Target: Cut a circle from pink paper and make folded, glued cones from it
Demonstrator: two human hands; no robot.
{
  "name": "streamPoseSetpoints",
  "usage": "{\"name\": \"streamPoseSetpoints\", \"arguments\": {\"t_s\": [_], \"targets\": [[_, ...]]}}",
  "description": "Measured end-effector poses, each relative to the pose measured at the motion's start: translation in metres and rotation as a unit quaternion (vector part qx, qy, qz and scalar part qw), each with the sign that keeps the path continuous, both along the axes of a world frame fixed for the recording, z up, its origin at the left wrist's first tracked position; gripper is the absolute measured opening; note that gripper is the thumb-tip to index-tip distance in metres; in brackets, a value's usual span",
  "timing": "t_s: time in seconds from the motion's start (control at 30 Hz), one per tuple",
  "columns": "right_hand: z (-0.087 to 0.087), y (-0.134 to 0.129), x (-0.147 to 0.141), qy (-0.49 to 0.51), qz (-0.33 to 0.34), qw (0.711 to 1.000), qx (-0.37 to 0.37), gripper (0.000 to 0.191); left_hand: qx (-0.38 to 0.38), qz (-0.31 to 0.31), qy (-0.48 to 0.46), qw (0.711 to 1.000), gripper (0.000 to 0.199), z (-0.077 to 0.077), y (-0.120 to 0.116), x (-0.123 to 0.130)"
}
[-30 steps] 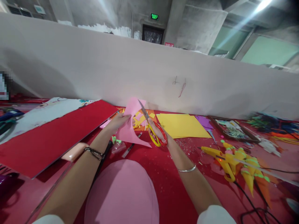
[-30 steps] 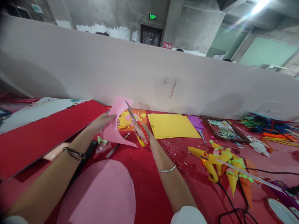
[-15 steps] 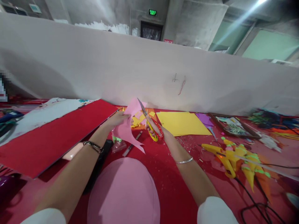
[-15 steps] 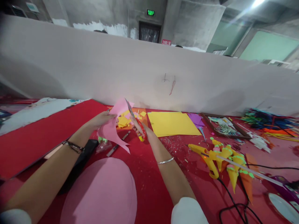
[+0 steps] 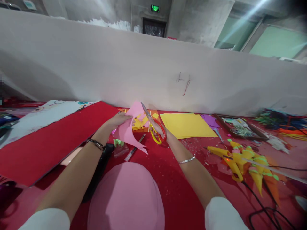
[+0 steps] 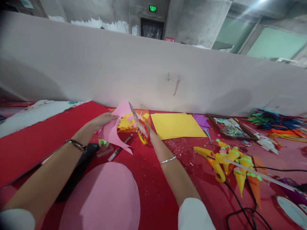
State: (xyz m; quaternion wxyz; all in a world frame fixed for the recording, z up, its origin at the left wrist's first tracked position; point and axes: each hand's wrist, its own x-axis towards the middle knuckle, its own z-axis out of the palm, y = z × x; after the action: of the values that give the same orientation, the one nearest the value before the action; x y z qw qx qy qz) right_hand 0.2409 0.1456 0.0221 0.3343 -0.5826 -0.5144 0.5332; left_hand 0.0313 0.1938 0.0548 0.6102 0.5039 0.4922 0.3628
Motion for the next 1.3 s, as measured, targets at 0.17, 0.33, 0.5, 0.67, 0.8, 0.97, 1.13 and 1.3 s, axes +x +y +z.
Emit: {"name": "streamPoseSetpoints", "arguments": {"t_s": [0.17, 0.33, 0.5, 0.67, 0.8, 0.97, 1.13, 1.3], "targets": [[0.006, -0.01, 0.013, 0.032, 0.053, 0.998, 0.017, 0.053, 0.001, -0.012, 0.0, 1.0, 0.01, -0.001, 0.008, -0.012], [0.015, -0.02, 0.025, 0.028, 0.101, 0.994, 0.018, 0.041, 0.003, -0.046, -0.027, 0.999, 0.015, 0.001, 0.015, -0.024], [0.014, -0.024, 0.033, 0.002, 0.115, 0.993, 0.003, 0.044, 0.023, -0.051, -0.087, 0.995, 0.015, 0.0, 0.024, -0.032], [0.016, -0.028, 0.033, -0.008, 0.14, 0.99, 0.006, 0.041, 0.016, -0.053, -0.156, 0.986, 0.02, -0.003, 0.025, -0.026], [0.021, -0.034, 0.031, -0.011, 0.16, 0.987, 0.012, 0.04, 0.015, -0.041, -0.208, 0.977, 0.021, -0.004, 0.021, -0.022], [0.031, -0.045, 0.028, -0.008, 0.175, 0.985, 0.012, 0.045, 0.036, -0.023, -0.251, 0.967, 0.023, -0.005, 0.02, -0.023], [0.036, -0.05, 0.025, -0.007, 0.182, 0.983, 0.024, 0.048, 0.05, -0.032, -0.237, 0.97, 0.015, -0.008, 0.019, -0.022], [0.026, -0.041, 0.032, -0.036, 0.173, 0.984, 0.041, 0.048, 0.062, -0.048, -0.172, 0.982, 0.014, -0.013, 0.015, -0.015]]}}
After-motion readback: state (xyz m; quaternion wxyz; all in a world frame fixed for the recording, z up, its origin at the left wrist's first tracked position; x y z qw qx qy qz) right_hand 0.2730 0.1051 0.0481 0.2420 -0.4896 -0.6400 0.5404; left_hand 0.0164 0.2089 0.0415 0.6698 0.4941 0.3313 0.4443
